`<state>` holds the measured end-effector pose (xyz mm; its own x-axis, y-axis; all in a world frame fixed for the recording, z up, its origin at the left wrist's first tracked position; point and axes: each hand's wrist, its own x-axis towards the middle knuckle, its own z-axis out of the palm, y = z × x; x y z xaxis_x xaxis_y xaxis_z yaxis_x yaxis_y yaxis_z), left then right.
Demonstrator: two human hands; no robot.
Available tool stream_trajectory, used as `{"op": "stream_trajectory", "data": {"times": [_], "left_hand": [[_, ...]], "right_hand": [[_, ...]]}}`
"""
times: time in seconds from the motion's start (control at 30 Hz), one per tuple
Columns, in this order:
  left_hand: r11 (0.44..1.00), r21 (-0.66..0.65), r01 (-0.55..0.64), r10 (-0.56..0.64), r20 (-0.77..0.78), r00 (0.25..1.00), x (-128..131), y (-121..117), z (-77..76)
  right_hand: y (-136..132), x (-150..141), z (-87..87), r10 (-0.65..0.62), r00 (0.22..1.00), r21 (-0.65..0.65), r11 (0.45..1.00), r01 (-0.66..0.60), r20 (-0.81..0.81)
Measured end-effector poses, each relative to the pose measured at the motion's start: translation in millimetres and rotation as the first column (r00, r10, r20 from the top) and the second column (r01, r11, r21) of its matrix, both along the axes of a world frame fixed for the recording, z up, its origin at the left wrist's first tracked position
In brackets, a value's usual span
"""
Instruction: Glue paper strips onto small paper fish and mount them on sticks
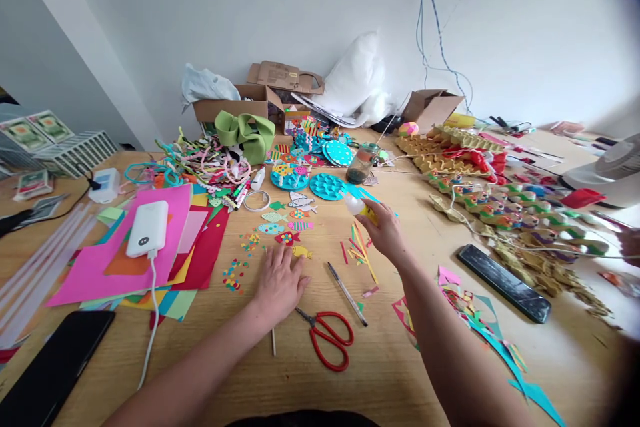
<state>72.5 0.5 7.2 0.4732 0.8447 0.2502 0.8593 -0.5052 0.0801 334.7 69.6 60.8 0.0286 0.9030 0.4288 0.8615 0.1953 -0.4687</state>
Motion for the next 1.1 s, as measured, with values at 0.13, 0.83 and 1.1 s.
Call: {"op": "stream_trajectory", "data": {"times": [0.13, 0.83, 1.1], "left_hand": [[1.0, -0.016, 0.01, -0.01, 0.008, 1.0, 5.9, 2.3, -0.5], [1.0, -0.014, 0.027, -0.026, 0.096, 0.995, 15.6, 5.7, -8.5], [0.999, 0.005, 0.037, -0.038, 0.133, 0.99, 14.0, 4.2, -4.7]], "right_hand": [[1.0, 0.9, 7.4, 0.02, 0.999, 0.008, 1.0, -0.019, -0.047], [-48.9, -23.1, 2.3, 0.206, 0.975, -0.197, 0.956, -0.218, -0.081], [-58.9, -27.8, -1.5, 0.2, 0.98, -0.3, 0.934, -0.197, -0.02]]}}
